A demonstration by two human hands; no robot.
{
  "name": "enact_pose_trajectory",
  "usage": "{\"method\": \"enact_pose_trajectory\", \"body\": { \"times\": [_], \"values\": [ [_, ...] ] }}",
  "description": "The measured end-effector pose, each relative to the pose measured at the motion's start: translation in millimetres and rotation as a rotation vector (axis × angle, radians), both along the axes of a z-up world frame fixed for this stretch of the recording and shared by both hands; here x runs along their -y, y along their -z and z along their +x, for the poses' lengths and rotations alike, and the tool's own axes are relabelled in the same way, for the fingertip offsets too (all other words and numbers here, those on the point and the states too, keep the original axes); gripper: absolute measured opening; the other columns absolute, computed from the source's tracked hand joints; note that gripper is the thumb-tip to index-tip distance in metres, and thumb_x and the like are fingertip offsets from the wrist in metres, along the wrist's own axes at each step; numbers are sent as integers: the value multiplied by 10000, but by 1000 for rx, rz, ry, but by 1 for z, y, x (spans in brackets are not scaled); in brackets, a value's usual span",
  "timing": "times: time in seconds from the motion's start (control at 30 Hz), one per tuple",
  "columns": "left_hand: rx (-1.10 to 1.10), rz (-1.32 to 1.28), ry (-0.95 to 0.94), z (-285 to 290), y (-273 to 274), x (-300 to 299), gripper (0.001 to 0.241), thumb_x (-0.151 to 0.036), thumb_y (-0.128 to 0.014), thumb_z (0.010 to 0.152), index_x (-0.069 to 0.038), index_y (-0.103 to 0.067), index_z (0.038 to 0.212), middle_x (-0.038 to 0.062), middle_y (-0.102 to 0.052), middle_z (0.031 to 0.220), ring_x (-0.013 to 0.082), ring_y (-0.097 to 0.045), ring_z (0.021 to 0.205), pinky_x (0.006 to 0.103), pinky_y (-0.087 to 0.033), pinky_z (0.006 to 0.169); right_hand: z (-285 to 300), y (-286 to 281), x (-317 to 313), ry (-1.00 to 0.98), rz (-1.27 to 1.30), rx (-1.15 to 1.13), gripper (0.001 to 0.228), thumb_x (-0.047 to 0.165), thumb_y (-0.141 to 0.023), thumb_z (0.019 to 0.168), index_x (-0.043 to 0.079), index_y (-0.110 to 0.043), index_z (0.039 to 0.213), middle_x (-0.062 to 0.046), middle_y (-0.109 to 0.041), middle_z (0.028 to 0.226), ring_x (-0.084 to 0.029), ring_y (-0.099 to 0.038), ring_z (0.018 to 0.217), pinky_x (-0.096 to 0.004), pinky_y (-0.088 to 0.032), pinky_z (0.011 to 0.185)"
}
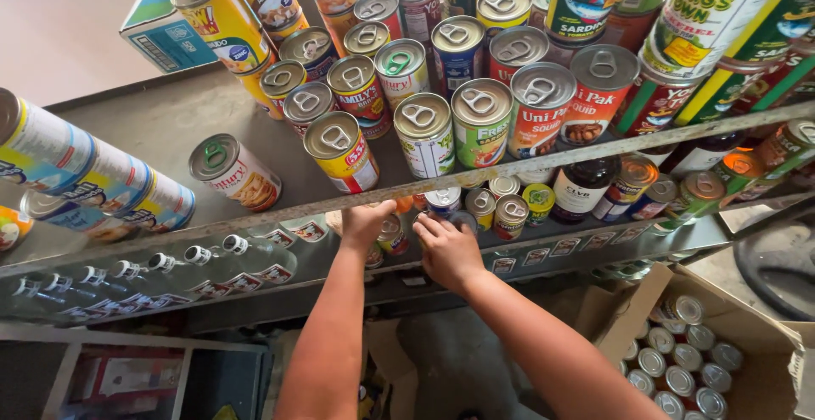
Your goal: Restocking and organizing canned goods from a cardboard box onto store shelves.
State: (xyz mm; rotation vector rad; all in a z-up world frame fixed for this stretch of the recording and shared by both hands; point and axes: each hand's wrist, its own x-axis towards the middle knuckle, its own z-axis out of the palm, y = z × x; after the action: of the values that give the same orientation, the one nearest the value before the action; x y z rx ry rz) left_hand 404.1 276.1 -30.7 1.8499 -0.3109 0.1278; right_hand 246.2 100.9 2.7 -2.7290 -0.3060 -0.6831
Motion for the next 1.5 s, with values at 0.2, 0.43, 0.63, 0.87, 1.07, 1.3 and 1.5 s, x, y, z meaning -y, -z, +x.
{"method": "enact_pose_trajectory", "body": {
  "times": [0.2, 0.43, 0.63, 0.87, 1.07, 1.3, 1.5],
  "values": [
    [67, -228, 39, -74, -94, 15, 260, -116, -829, 785, 10, -710, 978, 58, -759, 879, 121, -719, 758, 273, -571, 672, -25, -45, 7, 19, 420, 2, 693, 234, -802, 795, 150, -574, 1444, -94, -651, 1295, -334, -652, 1102, -432, -519, 950],
    [224, -216, -80, -124, -95, 49, 550, -183, -890, 743, -4, -556, 1141, 49, -611, 1032, 86, -623, 886, 275, -590, 720, -32, -53, -2, -136, 740, 213, 925, 219, -874, 689, 0, -434, 1472, -197, -596, 1341, -379, -613, 1201, -424, -516, 988],
    [-298, -441, 248, -128, -89, 62, 433, -299, -750, 968, -6, -661, 1274, 47, -656, 953, 73, -551, 771, 225, -465, 692, -47, -33, 42, -438, 1704, -473, 536, 103, -827, 859, -26, -561, 1306, -132, -660, 1073, -222, -625, 841, -365, -518, 733],
    [-588, -347, 629, -164, -115, 90, 515, -252, -695, 942, -47, -581, 1400, 6, -697, 1012, 61, -599, 753, 234, -516, 661, -76, -4, 83, -834, 2106, -691, 475, 288, -662, 904, 27, -566, 1290, -146, -692, 1071, -280, -721, 898, -409, -602, 859],
    [-572, -434, 614, -184, -94, 116, 512, -146, -755, 912, -14, -602, 1382, 62, -717, 1066, 92, -607, 789, 241, -503, 681, -91, 19, 105, -850, 2189, -698, 533, 471, -565, 1042, 0, -594, 1289, -205, -697, 1074, -317, -723, 923, -455, -581, 856],
    [-136, -78, 412, -222, -88, 147, 537, -76, -860, 752, -34, -704, 1264, 36, -728, 1167, 128, -627, 1036, 298, -490, 890, -136, 3, 138, -524, 1878, -526, 541, 397, -563, 1013, 55, -527, 1430, -65, -640, 1330, -197, -605, 1217, -382, -475, 1035],
    [-85, 70, 500, -292, -72, 195, 643, -220, -924, 628, -110, -674, 1209, 29, -702, 1078, 174, -685, 926, 338, -567, 835, -228, 29, 210, -181, 1502, -510, 601, 249, -707, 926, 48, -516, 1458, -47, -638, 1360, -139, -586, 1255, -333, -458, 1072]
  ]
}}
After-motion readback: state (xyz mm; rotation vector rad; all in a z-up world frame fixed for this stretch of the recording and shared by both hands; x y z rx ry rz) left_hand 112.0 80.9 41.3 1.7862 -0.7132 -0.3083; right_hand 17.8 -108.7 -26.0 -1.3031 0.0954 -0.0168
